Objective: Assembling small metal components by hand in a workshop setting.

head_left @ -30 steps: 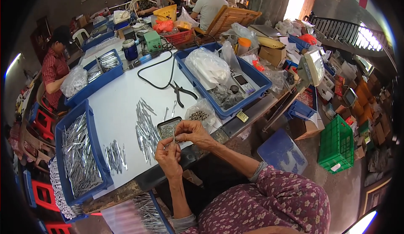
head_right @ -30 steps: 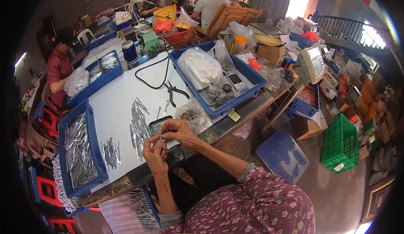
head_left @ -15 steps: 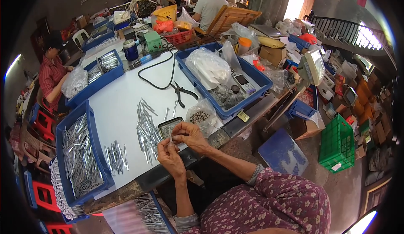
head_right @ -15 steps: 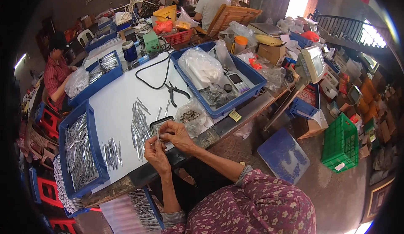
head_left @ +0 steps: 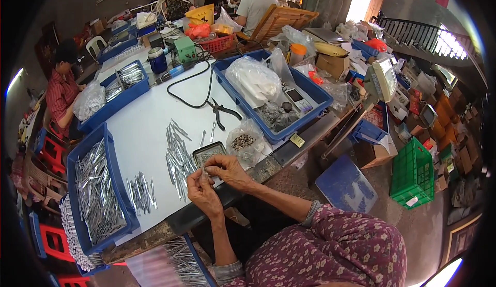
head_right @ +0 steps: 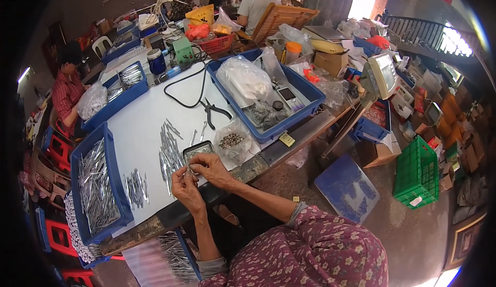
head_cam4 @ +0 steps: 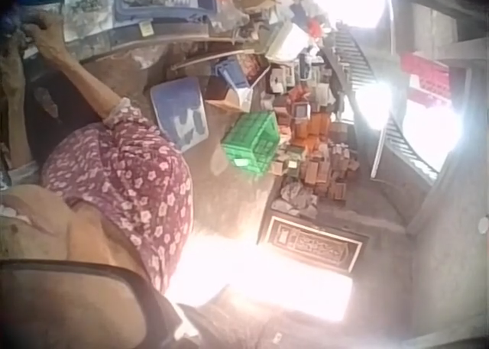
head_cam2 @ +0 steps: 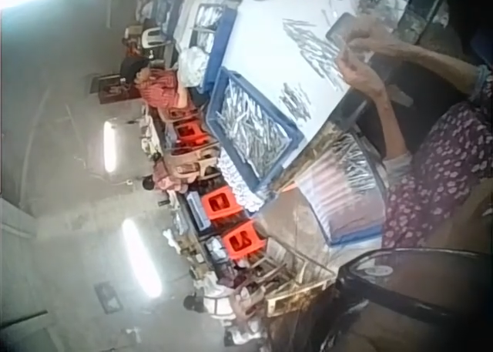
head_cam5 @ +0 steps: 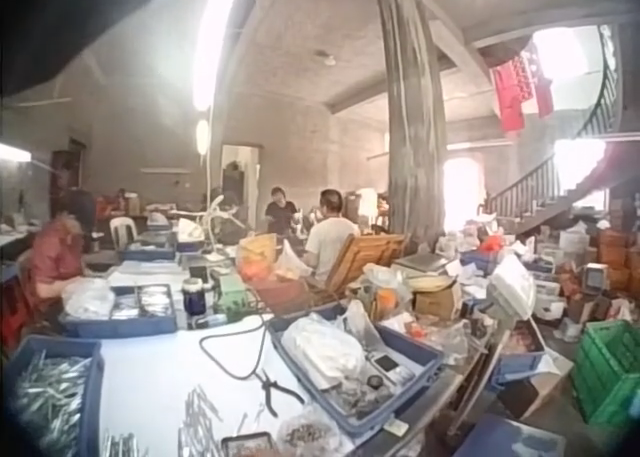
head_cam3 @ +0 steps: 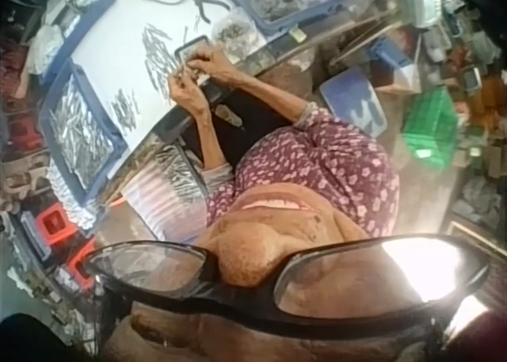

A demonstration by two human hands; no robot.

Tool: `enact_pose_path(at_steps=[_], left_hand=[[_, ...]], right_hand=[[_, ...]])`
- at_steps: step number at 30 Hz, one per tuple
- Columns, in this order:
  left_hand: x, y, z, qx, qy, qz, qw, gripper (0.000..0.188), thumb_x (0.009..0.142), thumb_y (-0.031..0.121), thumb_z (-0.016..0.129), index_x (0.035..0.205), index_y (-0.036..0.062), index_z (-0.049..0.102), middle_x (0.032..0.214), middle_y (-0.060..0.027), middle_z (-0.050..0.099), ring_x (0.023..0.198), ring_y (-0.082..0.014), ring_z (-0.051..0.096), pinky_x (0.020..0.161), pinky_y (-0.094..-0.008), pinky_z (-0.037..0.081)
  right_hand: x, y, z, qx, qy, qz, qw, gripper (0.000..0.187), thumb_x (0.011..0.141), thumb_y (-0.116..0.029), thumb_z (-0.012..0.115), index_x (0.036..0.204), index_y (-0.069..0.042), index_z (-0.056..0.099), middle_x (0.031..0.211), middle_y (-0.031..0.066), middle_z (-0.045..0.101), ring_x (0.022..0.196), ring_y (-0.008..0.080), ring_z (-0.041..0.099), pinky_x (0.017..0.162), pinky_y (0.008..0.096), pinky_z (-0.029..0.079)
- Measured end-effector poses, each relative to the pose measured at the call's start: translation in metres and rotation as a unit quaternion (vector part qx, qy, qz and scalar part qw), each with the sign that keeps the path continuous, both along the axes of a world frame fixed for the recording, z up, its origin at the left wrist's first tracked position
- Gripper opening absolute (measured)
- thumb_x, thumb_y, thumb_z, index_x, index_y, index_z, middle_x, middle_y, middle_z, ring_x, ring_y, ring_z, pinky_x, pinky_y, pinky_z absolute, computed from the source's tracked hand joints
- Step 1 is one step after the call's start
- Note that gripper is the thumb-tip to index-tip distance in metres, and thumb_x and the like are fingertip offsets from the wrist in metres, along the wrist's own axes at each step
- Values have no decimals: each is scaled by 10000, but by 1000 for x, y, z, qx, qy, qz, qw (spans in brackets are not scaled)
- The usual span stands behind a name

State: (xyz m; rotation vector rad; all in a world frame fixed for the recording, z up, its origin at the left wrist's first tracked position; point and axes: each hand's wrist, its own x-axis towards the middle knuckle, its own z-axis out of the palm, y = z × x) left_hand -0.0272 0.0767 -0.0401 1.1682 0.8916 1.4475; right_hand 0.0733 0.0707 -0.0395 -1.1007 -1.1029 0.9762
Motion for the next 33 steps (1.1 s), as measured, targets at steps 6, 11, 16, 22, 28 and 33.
enact_pose_path(at_steps=[6, 11, 16, 22, 28, 33], left_hand=[[0, 2, -4, 26, 26, 17, 999, 101, 862, 48, 470, 899, -26, 527, 620, 14, 458, 548, -48, 415, 508, -185, 353], [0, 0, -7, 26, 46, 14, 999, 112, 863, 52, 468, 909, -32, 526, 656, 2, 466, 571, -51, 421, 517, -190, 360], [0, 2, -9, 27, 48, 19, 998, 115, 867, 54, 463, 907, -35, 522, 676, -4, 474, 580, -55, 426, 522, -193, 363], [-2, 8, -12, 41, 45, 28, 998, 108, 866, 56, 465, 898, -30, 521, 668, -6, 484, 577, -54, 433, 518, -191, 364], [-5, 6, -6, -22, 11, -11, 1000, 82, 860, 43, 471, 879, -25, 513, 636, 6, 470, 576, -51, 431, 506, -194, 355], [0, 5, -7, 60, 106, 43, 992, 86, 854, 17, 459, 895, -36, 513, 671, -4, 466, 576, -62, 427, 520, -205, 372]], right_hand=[[-2, -1, 9, -16, -54, -8, 998, 119, 828, -61, 524, 892, 32, 561, 764, 22, 555, 707, 70, 510, 635, 208, 450], [-2, 0, 1, -22, -22, -3, 1000, 109, 821, -42, 517, 878, 44, 554, 767, 24, 556, 696, 68, 508, 624, 209, 448], [-5, 3, 4, -23, 7, 1, 1000, 106, 818, -36, 517, 865, 54, 546, 759, 23, 554, 662, 63, 495, 586, 208, 438], [-7, 10, -6, -16, -105, -42, 993, 109, 820, -37, 510, 862, 56, 549, 732, 22, 550, 639, 64, 493, 562, 201, 426], [-7, 10, -4, -23, -52, -10, 998, 123, 821, -50, 503, 850, 58, 555, 712, 23, 545, 631, 72, 491, 564, 209, 425], [-6, 10, -4, 10, -20, -27, 999, 133, 796, -65, 505, 768, 53, 560, 597, 33, 524, 552, 81, 481, 494, 236, 395]])
